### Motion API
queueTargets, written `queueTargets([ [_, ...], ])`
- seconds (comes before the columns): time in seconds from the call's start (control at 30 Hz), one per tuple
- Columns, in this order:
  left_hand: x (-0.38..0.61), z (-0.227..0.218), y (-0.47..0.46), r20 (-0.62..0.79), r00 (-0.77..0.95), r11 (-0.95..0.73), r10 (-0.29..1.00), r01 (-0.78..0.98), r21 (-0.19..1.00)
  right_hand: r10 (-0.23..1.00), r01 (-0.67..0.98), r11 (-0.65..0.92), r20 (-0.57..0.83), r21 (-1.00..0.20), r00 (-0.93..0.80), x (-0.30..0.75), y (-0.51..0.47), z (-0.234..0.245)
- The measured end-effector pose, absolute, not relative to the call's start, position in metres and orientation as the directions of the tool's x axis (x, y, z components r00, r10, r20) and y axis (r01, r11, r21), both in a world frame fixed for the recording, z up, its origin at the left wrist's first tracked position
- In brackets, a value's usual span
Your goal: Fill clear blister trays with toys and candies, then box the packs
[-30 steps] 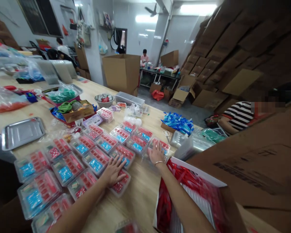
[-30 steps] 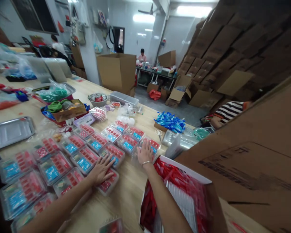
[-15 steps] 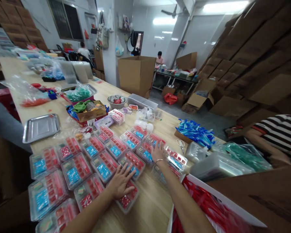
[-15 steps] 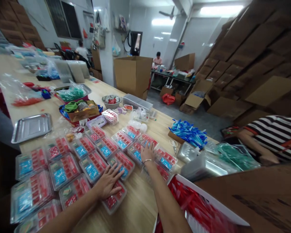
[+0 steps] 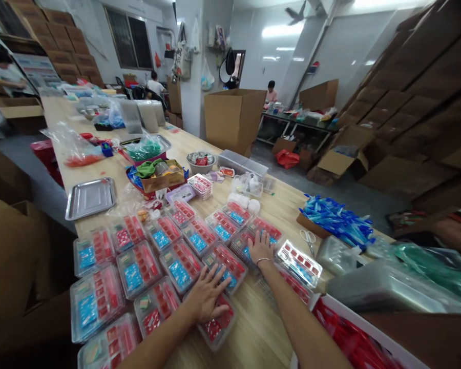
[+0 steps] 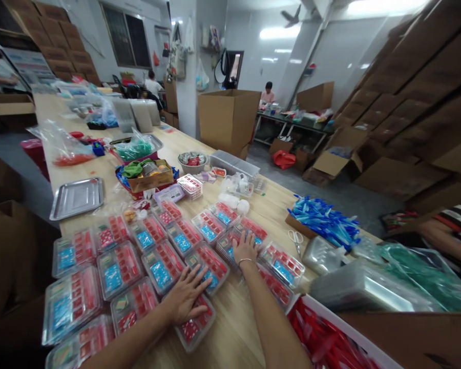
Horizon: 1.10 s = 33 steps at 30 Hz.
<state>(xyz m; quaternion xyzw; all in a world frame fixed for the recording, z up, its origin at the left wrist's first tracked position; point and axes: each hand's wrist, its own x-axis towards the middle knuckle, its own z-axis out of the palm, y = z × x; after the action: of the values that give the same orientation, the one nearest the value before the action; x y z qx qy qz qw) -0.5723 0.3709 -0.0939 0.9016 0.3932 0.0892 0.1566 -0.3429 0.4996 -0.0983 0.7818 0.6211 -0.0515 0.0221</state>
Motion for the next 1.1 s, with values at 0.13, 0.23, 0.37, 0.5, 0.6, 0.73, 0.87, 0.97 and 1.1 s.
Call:
queueTargets([
  [0.13, -0.573, -0.097, 0.371, 0.063, 0.668, -0.643, 0.741, 0.68, 0.351, 0.967, 0.974, -0.227, -0.127, -0.026, 0.222, -0.343, 0.5, -0.097],
  [0.23, -0.573, -0.097, 0.371, 0.082, 0.671, -0.653, 0.737, 0.676, 0.341, 0.966, 0.972, -0.233, -0.12, -0.032, 0.228, -0.344, 0.5, -0.098],
  [0.37, -0.573, -0.095, 0.371, 0.075, 0.678, -0.659, 0.731, 0.674, 0.333, 0.967, 0.972, -0.231, -0.12, -0.039, 0.225, -0.344, 0.5, -0.099],
  [0.5, -0.572, -0.094, 0.371, 0.065, 0.669, -0.648, 0.74, 0.683, 0.337, 0.966, 0.971, -0.233, -0.127, -0.049, 0.225, -0.343, 0.501, -0.1],
  [0.6, -0.572, -0.095, 0.371, 0.07, 0.664, -0.644, 0.744, 0.686, 0.338, 0.964, 0.969, -0.238, -0.133, -0.063, 0.228, -0.342, 0.502, -0.101],
  [0.73, -0.571, -0.094, 0.372, 0.061, 0.666, -0.645, 0.743, 0.689, 0.331, 0.961, 0.966, -0.247, -0.147, -0.073, 0.234, -0.342, 0.504, -0.101],
  [0.87, -0.571, -0.094, 0.372, 0.07, 0.664, -0.648, 0.744, 0.693, 0.315, 0.965, 0.967, -0.243, -0.126, -0.079, 0.232, -0.342, 0.502, -0.101],
  [0.97, -0.572, -0.093, 0.372, 0.071, 0.67, -0.653, 0.739, 0.686, 0.319, 0.968, 0.966, -0.238, -0.111, -0.099, 0.227, -0.342, 0.501, -0.1],
  [1.1, -0.572, -0.091, 0.372, 0.057, 0.672, -0.648, 0.738, 0.683, 0.337, 0.954, 0.947, -0.292, -0.116, -0.132, 0.278, -0.35, 0.51, -0.089],
])
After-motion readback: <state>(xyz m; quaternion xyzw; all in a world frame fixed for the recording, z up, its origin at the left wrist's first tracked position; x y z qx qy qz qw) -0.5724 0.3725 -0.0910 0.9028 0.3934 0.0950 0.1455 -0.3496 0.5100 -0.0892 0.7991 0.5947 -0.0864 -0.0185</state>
